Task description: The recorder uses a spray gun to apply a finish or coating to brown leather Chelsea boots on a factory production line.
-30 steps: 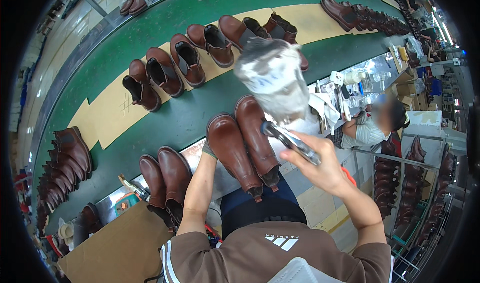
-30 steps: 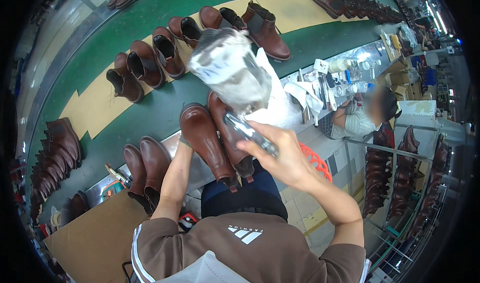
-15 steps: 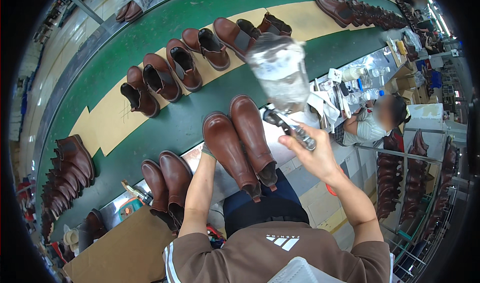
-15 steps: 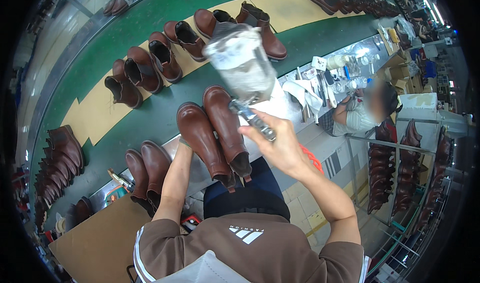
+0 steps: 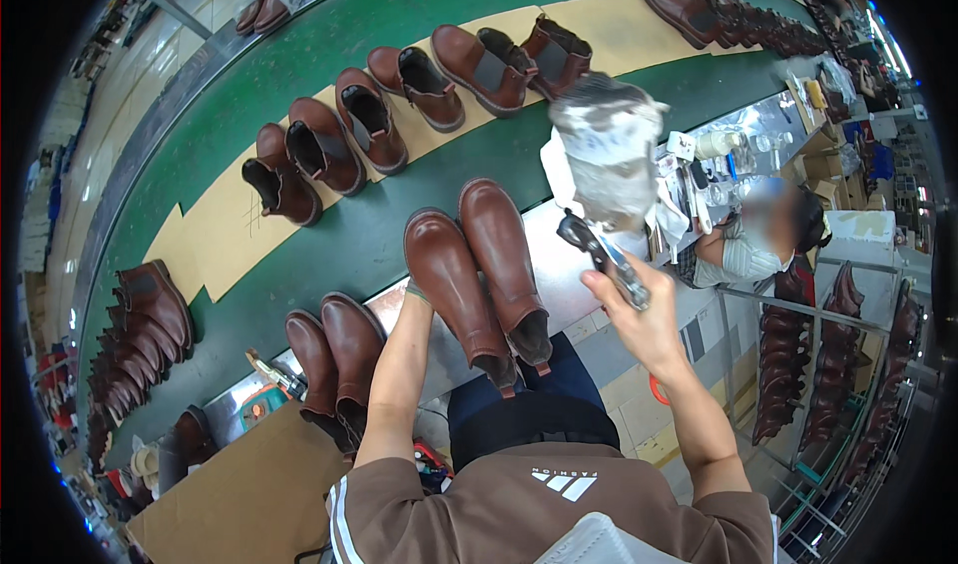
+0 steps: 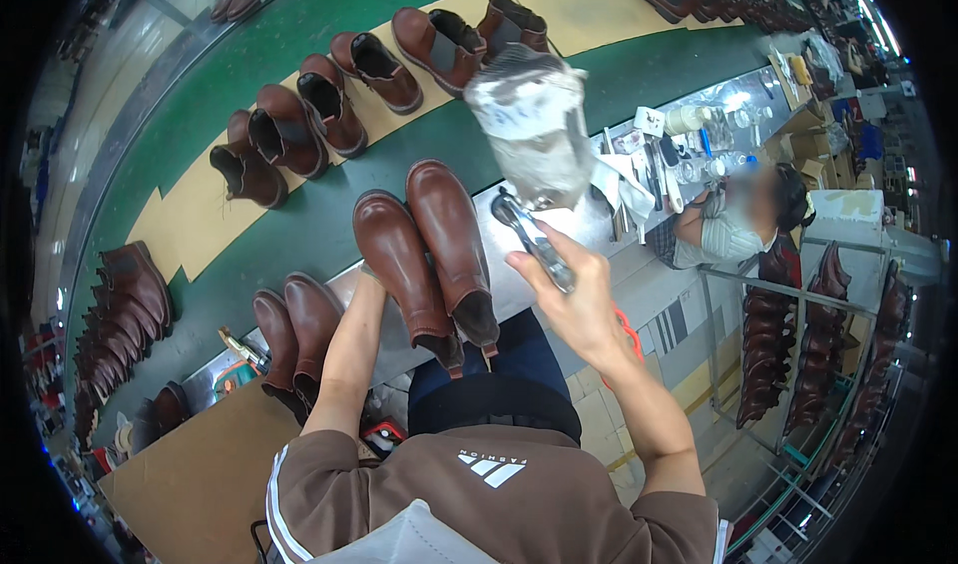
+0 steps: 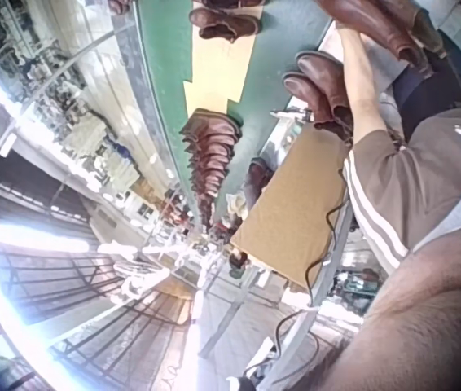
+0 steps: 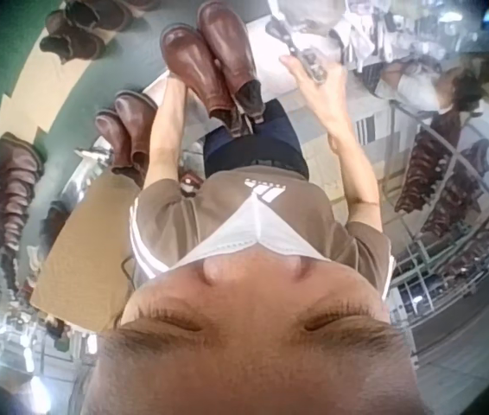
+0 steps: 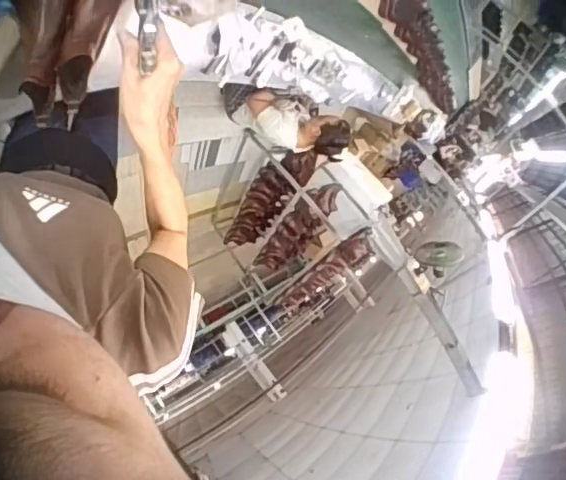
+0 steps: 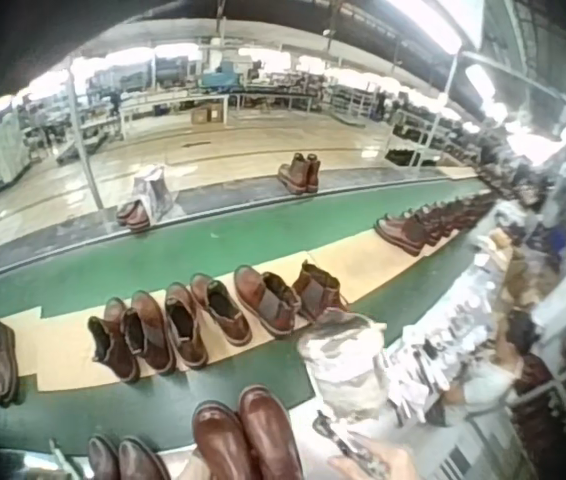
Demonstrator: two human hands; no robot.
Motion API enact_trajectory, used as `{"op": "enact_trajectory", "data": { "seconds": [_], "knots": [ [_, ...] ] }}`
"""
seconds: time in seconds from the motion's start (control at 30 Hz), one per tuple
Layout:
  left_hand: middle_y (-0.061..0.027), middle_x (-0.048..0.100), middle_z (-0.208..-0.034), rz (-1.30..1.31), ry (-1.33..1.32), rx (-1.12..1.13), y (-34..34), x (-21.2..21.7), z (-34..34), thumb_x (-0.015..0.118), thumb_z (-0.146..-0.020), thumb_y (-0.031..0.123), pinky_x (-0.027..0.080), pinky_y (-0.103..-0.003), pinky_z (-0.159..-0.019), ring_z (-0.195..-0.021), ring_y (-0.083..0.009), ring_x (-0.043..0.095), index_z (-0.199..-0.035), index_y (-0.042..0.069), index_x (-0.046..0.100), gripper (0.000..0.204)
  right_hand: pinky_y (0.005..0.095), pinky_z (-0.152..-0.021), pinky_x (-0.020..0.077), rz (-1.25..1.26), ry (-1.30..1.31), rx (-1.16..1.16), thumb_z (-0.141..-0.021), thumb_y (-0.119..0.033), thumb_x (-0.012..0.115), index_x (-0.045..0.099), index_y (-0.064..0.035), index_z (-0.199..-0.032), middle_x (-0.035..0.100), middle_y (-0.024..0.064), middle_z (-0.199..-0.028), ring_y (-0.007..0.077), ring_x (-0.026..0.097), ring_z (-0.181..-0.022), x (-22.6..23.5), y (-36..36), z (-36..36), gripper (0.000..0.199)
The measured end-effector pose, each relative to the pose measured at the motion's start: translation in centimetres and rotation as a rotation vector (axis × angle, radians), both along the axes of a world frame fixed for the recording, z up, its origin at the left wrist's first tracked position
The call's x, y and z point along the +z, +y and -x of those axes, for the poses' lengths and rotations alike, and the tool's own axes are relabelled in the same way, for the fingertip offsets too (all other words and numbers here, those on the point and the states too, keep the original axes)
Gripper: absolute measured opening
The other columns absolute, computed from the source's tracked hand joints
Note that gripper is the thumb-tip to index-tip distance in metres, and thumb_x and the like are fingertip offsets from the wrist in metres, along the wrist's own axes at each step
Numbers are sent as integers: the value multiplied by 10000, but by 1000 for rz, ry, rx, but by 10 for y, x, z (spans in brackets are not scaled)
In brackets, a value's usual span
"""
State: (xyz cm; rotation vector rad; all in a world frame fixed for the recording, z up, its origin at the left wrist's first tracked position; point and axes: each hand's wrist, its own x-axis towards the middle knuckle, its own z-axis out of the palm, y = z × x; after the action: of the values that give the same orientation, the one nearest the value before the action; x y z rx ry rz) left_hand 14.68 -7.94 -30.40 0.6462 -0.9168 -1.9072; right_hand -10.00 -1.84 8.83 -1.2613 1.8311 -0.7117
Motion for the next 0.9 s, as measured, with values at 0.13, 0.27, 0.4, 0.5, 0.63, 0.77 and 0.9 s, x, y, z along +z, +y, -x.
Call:
{"op": "enact_trajectory", "data": {
  "seconds": [0.13, 0.27, 0.4, 0.5, 0.63, 0.77, 0.9],
  "knots": [
    [-82, 543, -1167, 8, -20, 22, 2, -2, -1, 477, -957, 174, 357, -324, -1013, -1064, -174, 483, -1209, 67, 513, 277, 250, -625, 457, -73, -69, 71, -811, -150, 712, 608, 53, -1116, 630, 62, -735, 64, 525, -683, 3, 9, -3, 381],
    [-71, 545, -1192, 16, 56, -52, 1, -10, 0, 440, -970, 181, 380, -332, -1010, -1083, -172, 496, -1244, 70, 485, 299, 251, -640, 452, 33, -156, 86, -808, -191, 720, 611, 43, -1116, 609, 59, -715, 63, 508, -692, -3, -10, -7, 402],
    [-64, 550, -1186, -82, 135, -27, 6, -19, 0, 436, -972, 190, 383, -330, -1007, -1075, -173, 504, -1241, 75, 491, 297, 260, -630, 452, -64, 53, -18, -805, -156, 720, 608, 55, -1113, 607, 70, -716, 85, 511, -676, 16, -4, 8, 390],
    [-63, 550, -1186, -62, 102, -27, 8, -19, 1, 434, -973, 193, 385, -329, -1005, -1074, -172, 505, -1240, 76, 493, 297, 278, -670, 475, -57, -3, 119, -805, -154, 719, 600, 68, -1115, 655, 113, -787, 106, 561, -702, 24, 3, 7, 399],
    [-61, 551, -1186, -57, 100, -47, 3, -16, 2, 431, -974, 197, 388, -327, -1002, -1072, -170, 506, -1238, 78, 495, 297, 289, -711, 486, -10, -45, 194, -820, -223, 705, 592, 80, -1110, 672, 167, -862, 120, 597, -742, 17, -15, -5, 434],
    [-59, 552, -1186, -62, 109, -41, 1, -16, 1, 428, -976, 201, 391, -325, -1000, -1070, -169, 508, -1237, 79, 497, 296, 299, -731, 486, -93, 32, 138, -817, -221, 710, 598, 82, -1092, 670, 185, -876, 111, 592, -778, 22, -23, -1, 424],
    [-58, 553, -1186, -81, 123, -22, 2, -21, 1, 425, -977, 205, 394, -324, -997, -1068, -167, 509, -1236, 81, 499, 296, 304, -748, 482, -97, -1, 166, -815, -204, 711, 605, 71, -1091, 671, 181, -858, 120, 592, -800, 28, -8, 1, 403]
  ]
}}
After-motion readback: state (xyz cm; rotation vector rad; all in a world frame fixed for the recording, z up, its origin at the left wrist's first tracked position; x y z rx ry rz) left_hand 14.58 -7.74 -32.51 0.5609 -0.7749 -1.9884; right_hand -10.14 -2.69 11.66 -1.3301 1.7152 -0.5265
